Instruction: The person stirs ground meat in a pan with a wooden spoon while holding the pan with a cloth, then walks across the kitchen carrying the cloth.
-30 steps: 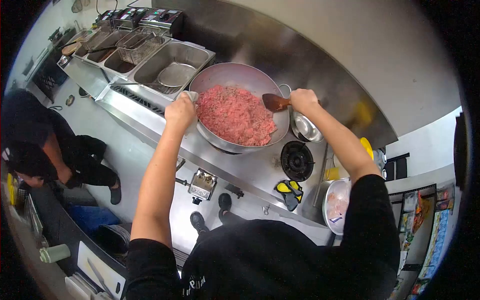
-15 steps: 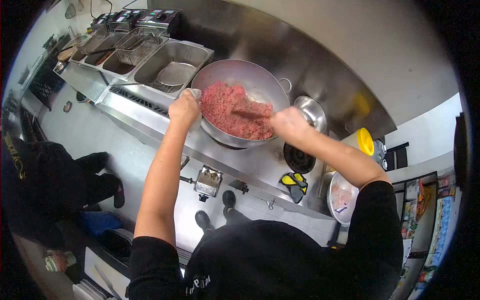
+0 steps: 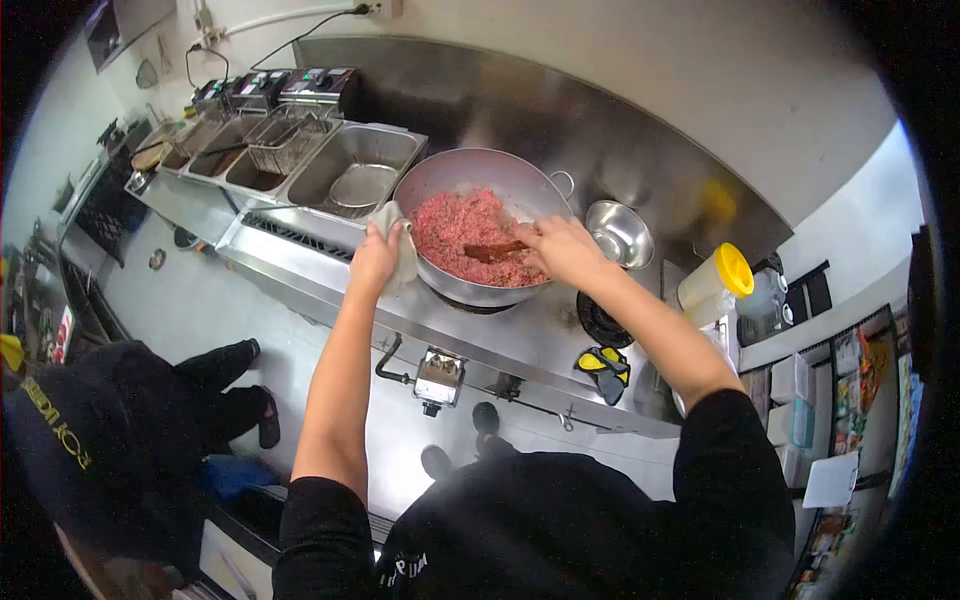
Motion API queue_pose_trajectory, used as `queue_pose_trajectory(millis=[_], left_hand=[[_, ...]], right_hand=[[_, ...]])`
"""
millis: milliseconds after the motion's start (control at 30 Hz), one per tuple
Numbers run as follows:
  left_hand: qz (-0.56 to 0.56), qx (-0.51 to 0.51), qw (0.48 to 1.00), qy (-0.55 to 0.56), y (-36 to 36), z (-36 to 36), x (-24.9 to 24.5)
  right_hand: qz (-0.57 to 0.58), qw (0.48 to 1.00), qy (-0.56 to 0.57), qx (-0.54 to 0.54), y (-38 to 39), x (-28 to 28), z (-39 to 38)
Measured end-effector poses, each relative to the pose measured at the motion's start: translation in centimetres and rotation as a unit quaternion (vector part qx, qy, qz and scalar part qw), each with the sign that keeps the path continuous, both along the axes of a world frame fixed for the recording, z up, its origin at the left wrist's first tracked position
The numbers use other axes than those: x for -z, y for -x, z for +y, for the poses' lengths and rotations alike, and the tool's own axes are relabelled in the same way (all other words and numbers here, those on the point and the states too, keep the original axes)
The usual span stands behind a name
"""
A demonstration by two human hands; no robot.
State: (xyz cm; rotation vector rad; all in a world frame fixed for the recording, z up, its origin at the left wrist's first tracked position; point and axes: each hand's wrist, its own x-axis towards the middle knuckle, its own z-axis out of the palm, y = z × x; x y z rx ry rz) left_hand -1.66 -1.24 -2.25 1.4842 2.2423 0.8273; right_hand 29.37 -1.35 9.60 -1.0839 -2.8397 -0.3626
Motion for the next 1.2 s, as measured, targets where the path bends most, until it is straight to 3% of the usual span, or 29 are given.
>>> queue_pose_trajectory(millis=[33, 100, 167, 233, 300, 367, 400, 467, 500, 567, 600, 633, 667, 767, 800, 867, 967, 1000, 1200], left_hand=[[-0.055, -0.007, 0.998, -0.017, 0.9, 0.0, 1.7], [-0.184, -0.002, 0.979, -0.087, 1.2, -2.7, 2.0], [-0.366, -0.042, 0.924, -0.103, 1.3, -5.8, 4.6], [-0.582, -0.053, 0.799, -0.14, 1.0, -10.2, 8.1], [-0.657, -0.112, 0.737, -0.114, -0.3, -16.5, 9.0], [-0.746, -0.082, 0.658, -0.067, -0.9, -22.2, 11.7], [-0.822, -0.015, 0.563, -0.083, -1.2, -24.4, 13.6], [-0.851, 0.025, 0.522, -0.059, -1.8, -27.4, 15.7], [-0.847, 0.027, 0.528, -0.053, -2.8, -27.8, 14.8], [-0.781, -0.129, 0.609, -0.058, -5.3, -28.2, 12.7], [-0.761, -0.105, 0.638, -0.056, -6.4, -28.2, 10.9], [-0.811, 0.003, 0.583, -0.036, -5.5, -27.9, 11.9], [-0.745, -0.103, 0.654, -0.074, -9.1, -27.3, 7.1], [-0.757, -0.036, 0.637, -0.146, -12.3, -26.4, 6.0], [-0.762, 0.037, 0.627, -0.157, -13.6, -26.6, 6.2], [-0.743, -0.143, 0.637, -0.146, -20.7, -27.9, 1.3], [-0.738, -0.067, 0.663, -0.107, -25.2, -30.7, 2.5], [-0.77, -0.071, 0.626, -0.1, -26.5, -31.6, 2.5], [-0.712, -0.12, 0.688, -0.068, -26.9, -37.4, 1.7]], right_hand=[[0.094, 0.995, -0.021, -0.039, -1.0, -1.3, -2.9], [0.195, 0.981, -0.011, 0.0, -3.8, -1.3, -8.4], [0.237, 0.966, 0.063, 0.086, -7.4, 1.2, -14.2], [0.235, 0.952, 0.1, 0.169, -11.4, 6.0, -19.9], [0.196, 0.931, 0.208, 0.225, -14.8, 9.6, -24.8], [0.203, 0.927, 0.234, 0.212, -16.7, 9.1, -27.2], [0.209, 0.924, 0.256, 0.191, -17.4, 8.8, -28.5], [0.199, 0.919, 0.249, 0.234, -18.5, 7.2, -29.1], [0.18, 0.915, 0.241, 0.27, -19.2, 6.7, -29.0], [0.199, 0.918, 0.237, 0.249, -20.3, 6.5, -28.8], [0.208, 0.924, 0.228, 0.223, -21.0, 6.6, -29.3], [0.209, 0.924, 0.233, 0.22, -21.6, 6.7, -30.0], [0.218, 0.919, 0.267, 0.191, -22.3, 6.7, -30.6], [0.192, 0.914, 0.325, 0.149, -26.3, 7.6, -32.7], [0.163, 0.913, 0.343, 0.151, -28.0, 8.2, -33.5], [0.126, 0.912, 0.359, 0.15, -32.2, 9.7, -34.9], [0.1, 0.907, 0.367, 0.179, -37.4, 11.8, -37.3], [0.104, 0.905, 0.359, 0.204, -38.8, 12.4, -37.7], [0.075, 0.906, 0.391, 0.146, -40.8, 13.6, -37.6]])
